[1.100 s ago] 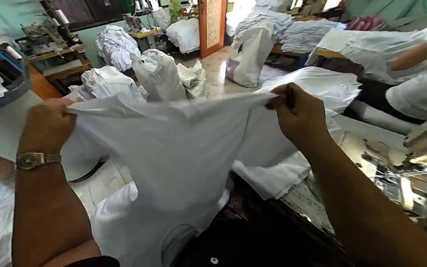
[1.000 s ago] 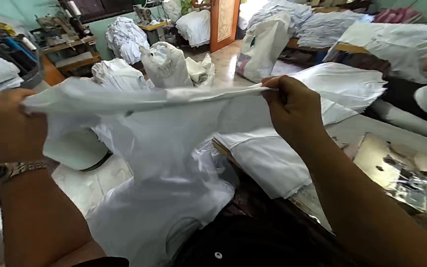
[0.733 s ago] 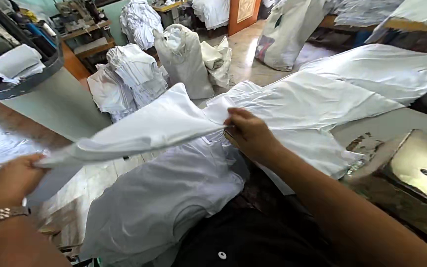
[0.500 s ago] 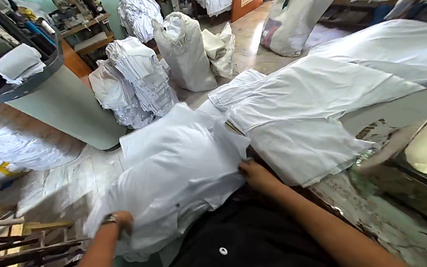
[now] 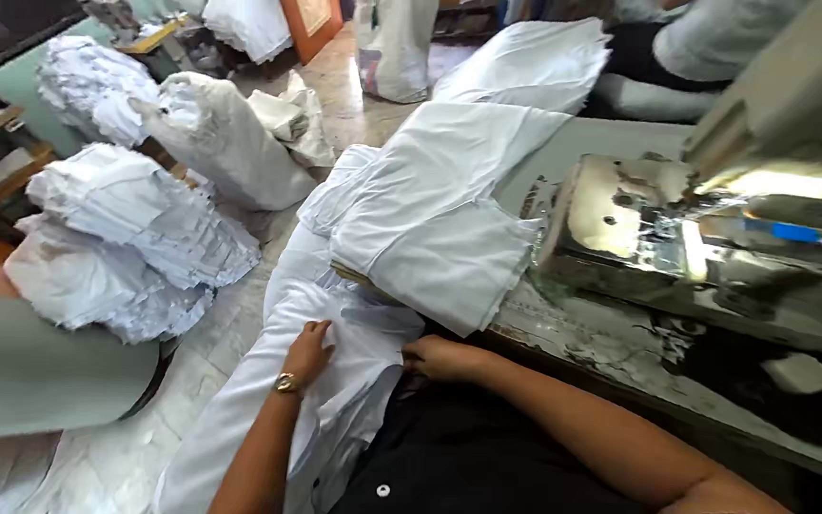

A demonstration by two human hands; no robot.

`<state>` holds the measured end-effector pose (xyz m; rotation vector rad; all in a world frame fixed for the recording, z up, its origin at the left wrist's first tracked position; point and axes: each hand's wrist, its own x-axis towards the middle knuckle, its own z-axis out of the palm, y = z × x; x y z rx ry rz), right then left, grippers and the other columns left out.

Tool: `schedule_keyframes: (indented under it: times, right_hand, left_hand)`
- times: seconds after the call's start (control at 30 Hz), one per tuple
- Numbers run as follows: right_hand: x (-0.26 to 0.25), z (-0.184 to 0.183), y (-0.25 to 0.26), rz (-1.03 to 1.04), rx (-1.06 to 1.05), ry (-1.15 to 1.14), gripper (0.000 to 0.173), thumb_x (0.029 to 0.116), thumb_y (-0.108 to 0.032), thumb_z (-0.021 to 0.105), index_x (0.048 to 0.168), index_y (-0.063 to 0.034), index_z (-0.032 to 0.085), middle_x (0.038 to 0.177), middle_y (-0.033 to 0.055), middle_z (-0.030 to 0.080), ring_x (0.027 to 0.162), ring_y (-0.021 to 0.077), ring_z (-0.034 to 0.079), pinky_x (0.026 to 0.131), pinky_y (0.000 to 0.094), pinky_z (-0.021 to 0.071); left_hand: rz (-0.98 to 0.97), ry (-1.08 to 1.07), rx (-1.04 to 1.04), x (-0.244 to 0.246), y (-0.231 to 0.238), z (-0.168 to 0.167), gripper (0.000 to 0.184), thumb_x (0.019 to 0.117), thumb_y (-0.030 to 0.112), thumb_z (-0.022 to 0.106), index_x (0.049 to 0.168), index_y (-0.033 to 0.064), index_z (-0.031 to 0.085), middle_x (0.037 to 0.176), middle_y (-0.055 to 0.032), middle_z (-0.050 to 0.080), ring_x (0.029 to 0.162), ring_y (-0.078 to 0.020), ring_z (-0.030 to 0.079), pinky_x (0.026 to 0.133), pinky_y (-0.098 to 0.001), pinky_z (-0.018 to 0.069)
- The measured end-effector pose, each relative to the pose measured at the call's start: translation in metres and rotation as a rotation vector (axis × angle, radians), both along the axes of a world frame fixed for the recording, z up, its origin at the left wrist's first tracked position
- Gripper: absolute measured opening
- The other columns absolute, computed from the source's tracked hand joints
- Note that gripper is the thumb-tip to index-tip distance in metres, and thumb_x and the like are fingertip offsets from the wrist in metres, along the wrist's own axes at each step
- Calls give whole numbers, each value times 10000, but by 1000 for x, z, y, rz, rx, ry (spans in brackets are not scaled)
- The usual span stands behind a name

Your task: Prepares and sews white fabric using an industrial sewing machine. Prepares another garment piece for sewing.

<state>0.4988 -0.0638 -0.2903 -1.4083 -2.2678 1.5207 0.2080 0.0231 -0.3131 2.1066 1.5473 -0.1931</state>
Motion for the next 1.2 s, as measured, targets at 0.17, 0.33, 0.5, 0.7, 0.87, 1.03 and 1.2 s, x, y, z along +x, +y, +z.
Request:
schedule_keyframes:
  times: [0.17, 0.33, 0.5, 0.7, 0.87, 1.03, 1.2]
  right_hand:
    - [37, 48, -13, -348, 532, 177, 275, 1064, -190, 511, 1123, -17, 715, 1034, 152, 723, 1000, 254, 700, 941, 417, 549]
    - [87, 80, 22, -846, 645, -196, 280, 1049, -166, 540, 1258, -51, 687, 1151, 177, 679, 1011, 309, 695, 895, 483, 576]
    - [99, 73, 69, -1081, 279, -509, 467, 1011, -60, 545, 1471, -16, 482, 1446, 258, 472, 1061, 426, 668, 876, 557, 574]
    - [114, 81, 87, -1035, 212, -355, 354, 1068, -274, 519, 1266, -6, 638, 1228, 236, 658, 1183, 387, 633, 1005, 573, 491]
    - [109, 85, 63, -899, 356, -40, 360, 1098, -291, 454, 1140, 24, 625, 959, 193, 644, 915, 319, 644, 858, 506, 513]
    - [101, 116, 20, -1013, 464, 446, 260, 1055, -284, 543, 1030, -41, 630, 793, -14, 556, 697, 35, 539, 671, 240, 488]
    - [89, 144, -20, -800, 689, 470, 283, 1042, -339, 552, 916, -95, 618, 698, -83, 480, 610, -41, 452, 574, 144, 400]
  left_hand:
    - [-137, 17, -19, 129, -5, -56, 583, 979, 464, 622, 1486, 185, 550, 1515, -186, 513, 1170, -416, 653, 952, -639, 523]
    - [-236, -52, -176, 147, -2, -74, 510, 1002, 380, 612, 1469, 182, 561, 1350, -136, 659, 1214, -335, 649, 1040, -592, 494]
    - [-169, -119, -134, 137, 1, -84, 388, 1017, 355, 584, 1344, 163, 666, 1266, -96, 705, 1146, -263, 687, 1021, -527, 525]
    - [-124, -188, -162, 132, -1, -80, 357, 1021, 335, 586, 1291, 126, 691, 1256, -114, 703, 1149, -267, 680, 1034, -524, 514]
    - [-346, -757, -570, 111, 1, -17, 283, 990, 175, 628, 1202, -5, 681, 1070, -109, 720, 883, -152, 687, 846, -364, 575]
    - [-776, -1276, -267, 132, 27, 124, 243, 1069, 251, 536, 1173, 103, 699, 1084, -21, 724, 803, -51, 677, 705, -240, 587]
    - [-1036, -756, 377, 225, 64, 196, 366, 982, -10, 513, 1225, 149, 736, 1436, -183, 555, 1119, -248, 670, 906, -428, 586]
